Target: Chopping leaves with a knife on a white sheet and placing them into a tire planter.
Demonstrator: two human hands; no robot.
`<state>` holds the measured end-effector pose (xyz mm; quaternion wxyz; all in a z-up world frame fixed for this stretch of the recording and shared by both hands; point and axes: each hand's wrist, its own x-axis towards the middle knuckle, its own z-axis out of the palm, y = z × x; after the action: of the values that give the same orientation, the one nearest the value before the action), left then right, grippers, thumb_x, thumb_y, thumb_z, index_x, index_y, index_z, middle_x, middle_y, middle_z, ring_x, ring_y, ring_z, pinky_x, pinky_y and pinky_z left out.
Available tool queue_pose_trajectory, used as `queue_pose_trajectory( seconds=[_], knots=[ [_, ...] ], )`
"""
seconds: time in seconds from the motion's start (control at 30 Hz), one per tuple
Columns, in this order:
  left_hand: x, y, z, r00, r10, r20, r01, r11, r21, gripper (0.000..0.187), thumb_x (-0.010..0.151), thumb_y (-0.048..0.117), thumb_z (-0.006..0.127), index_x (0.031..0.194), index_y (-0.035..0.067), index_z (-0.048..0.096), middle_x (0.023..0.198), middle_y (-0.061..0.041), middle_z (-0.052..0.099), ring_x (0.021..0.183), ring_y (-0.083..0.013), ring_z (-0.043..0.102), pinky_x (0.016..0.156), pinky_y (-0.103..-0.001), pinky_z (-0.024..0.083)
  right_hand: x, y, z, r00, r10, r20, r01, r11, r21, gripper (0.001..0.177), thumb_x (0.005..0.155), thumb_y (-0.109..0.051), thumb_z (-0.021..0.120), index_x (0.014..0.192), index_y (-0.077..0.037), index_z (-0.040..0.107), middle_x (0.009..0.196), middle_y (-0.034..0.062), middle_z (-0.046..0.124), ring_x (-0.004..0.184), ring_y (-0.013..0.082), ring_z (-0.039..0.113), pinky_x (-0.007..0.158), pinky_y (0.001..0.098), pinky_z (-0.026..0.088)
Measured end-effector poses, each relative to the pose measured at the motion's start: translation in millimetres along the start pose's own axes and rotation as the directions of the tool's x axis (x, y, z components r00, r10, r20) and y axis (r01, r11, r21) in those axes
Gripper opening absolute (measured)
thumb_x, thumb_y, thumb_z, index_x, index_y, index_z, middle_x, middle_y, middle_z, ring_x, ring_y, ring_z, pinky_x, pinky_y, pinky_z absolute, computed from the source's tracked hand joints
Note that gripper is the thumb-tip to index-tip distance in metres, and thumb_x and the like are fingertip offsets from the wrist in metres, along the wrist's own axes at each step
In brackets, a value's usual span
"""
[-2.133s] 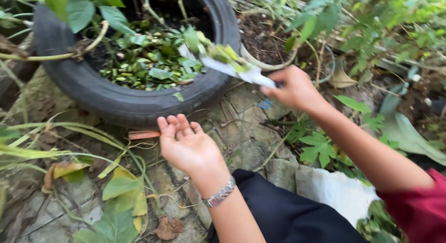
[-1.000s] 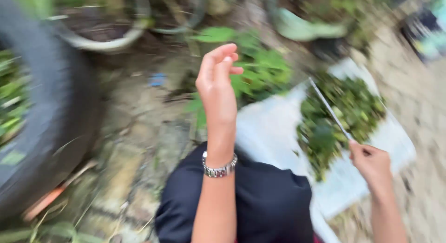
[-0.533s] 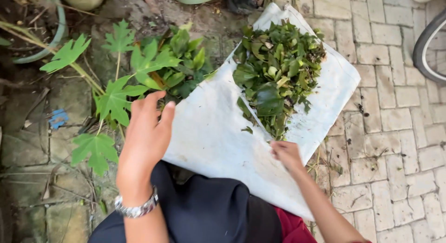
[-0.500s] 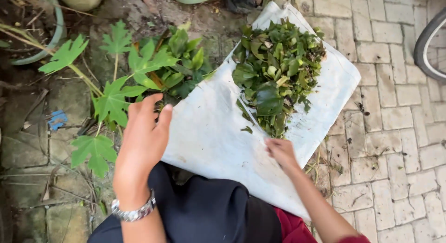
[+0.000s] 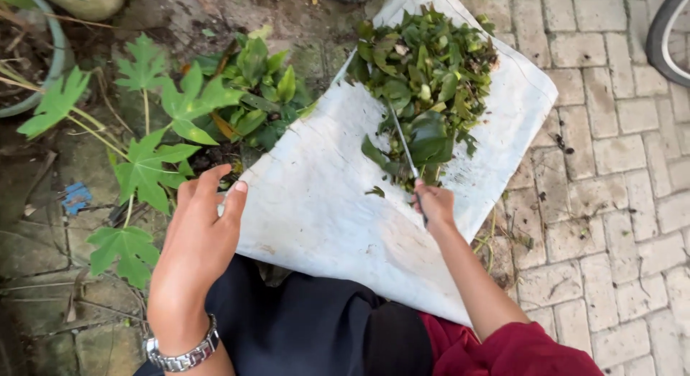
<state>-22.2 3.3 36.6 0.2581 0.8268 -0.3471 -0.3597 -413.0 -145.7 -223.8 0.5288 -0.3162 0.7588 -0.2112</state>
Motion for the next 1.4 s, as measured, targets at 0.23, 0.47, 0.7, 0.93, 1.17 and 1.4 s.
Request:
queue_pose_trajectory(
  seconds=[0.23, 0.47, 0.7, 0.93, 1.17, 1.4],
  knots=[
    [-3, 1, 1, 1.000, -0.006, 0.016, 0.005, 0.998, 0.069, 0.052, 0.099, 0.039, 0.056, 0.143, 0.011, 0.054, 0.139, -0.022, 0.054, 0.117, -0.0374, 0.063, 0.094, -0.047, 0.050, -35, -9, -94, 0.927, -0.353, -0.127, 0.283, 0.879, -0.383, 0.024, 0.097, -0.024, 0.070, 0.100, -0.002, 0.077, 0.076, 0.0084, 0.072, 0.054, 0.0105, 0.055, 0.047, 0.0257, 0.041],
    [-2, -1, 3, 0.999, -0.033, 0.033, 0.028, 0.991, 0.133, 0.054, 0.099, 0.039, 0.055, 0.146, 0.012, 0.053, 0.140, -0.023, 0.053, 0.117, -0.0410, 0.062, 0.093, -0.049, 0.050, -30, 52, -194, 0.744, -0.631, -0.219, 0.195, 0.519, -0.833, 0.029, 0.095, -0.025, 0.080, 0.105, 0.001, 0.074, 0.071, 0.0151, 0.067, 0.055, 0.0213, 0.057, 0.052, 0.0405, 0.047],
    [-2, -3, 3, 0.999, -0.027, 0.047, 0.020, 0.989, 0.149, 0.056, 0.099, 0.041, 0.055, 0.146, 0.011, 0.053, 0.141, -0.025, 0.053, 0.124, -0.0446, 0.057, 0.095, -0.050, 0.049, 4, 118, -201, 0.888, -0.320, -0.329, -0.031, 0.673, -0.739, 0.029, 0.092, -0.018, 0.072, 0.114, 0.000, 0.067, 0.073, 0.0168, 0.070, 0.055, 0.0281, 0.063, 0.048, 0.0480, 0.052],
    [-4, -6, 4, 0.999, -0.011, 0.039, 0.004, 0.986, 0.165, 0.056, 0.099, 0.041, 0.055, 0.146, 0.010, 0.053, 0.139, -0.024, 0.056, 0.124, -0.0425, 0.058, 0.098, -0.048, 0.048, 46, 83, -129, 0.798, -0.575, -0.180, 0.278, 0.616, -0.737, 0.031, 0.089, -0.024, 0.080, 0.096, 0.004, 0.071, 0.075, 0.0218, 0.069, 0.066, 0.0329, 0.065, 0.065, 0.0435, 0.052],
    [-6, -1, 6, 0.995, -0.081, 0.061, 0.072, 0.987, 0.145, 0.057, 0.097, 0.043, 0.054, 0.144, 0.012, 0.052, 0.137, -0.020, 0.058, 0.123, -0.0359, 0.061, 0.096, -0.046, 0.049, 139, 47, -59, 0.739, -0.660, -0.133, 0.438, 0.622, -0.650, 0.035, 0.084, -0.023, 0.086, 0.097, 0.005, 0.069, 0.082, 0.0232, 0.070, 0.076, 0.0376, 0.069, 0.074, 0.0437, 0.054],
    [-12, 6, 5, 0.994, -0.081, 0.067, 0.070, 0.984, 0.164, 0.055, 0.098, 0.042, 0.053, 0.144, 0.012, 0.053, 0.132, -0.021, 0.061, 0.120, -0.0378, 0.062, 0.098, -0.045, 0.049, 171, 10, -8, 0.785, -0.604, -0.140, 0.427, 0.690, -0.584, 0.026, 0.074, -0.003, 0.071, 0.099, 0.005, 0.070, 0.089, 0.0260, 0.073, 0.089, 0.0392, 0.072, 0.080, 0.0446, 0.056]
  ],
)
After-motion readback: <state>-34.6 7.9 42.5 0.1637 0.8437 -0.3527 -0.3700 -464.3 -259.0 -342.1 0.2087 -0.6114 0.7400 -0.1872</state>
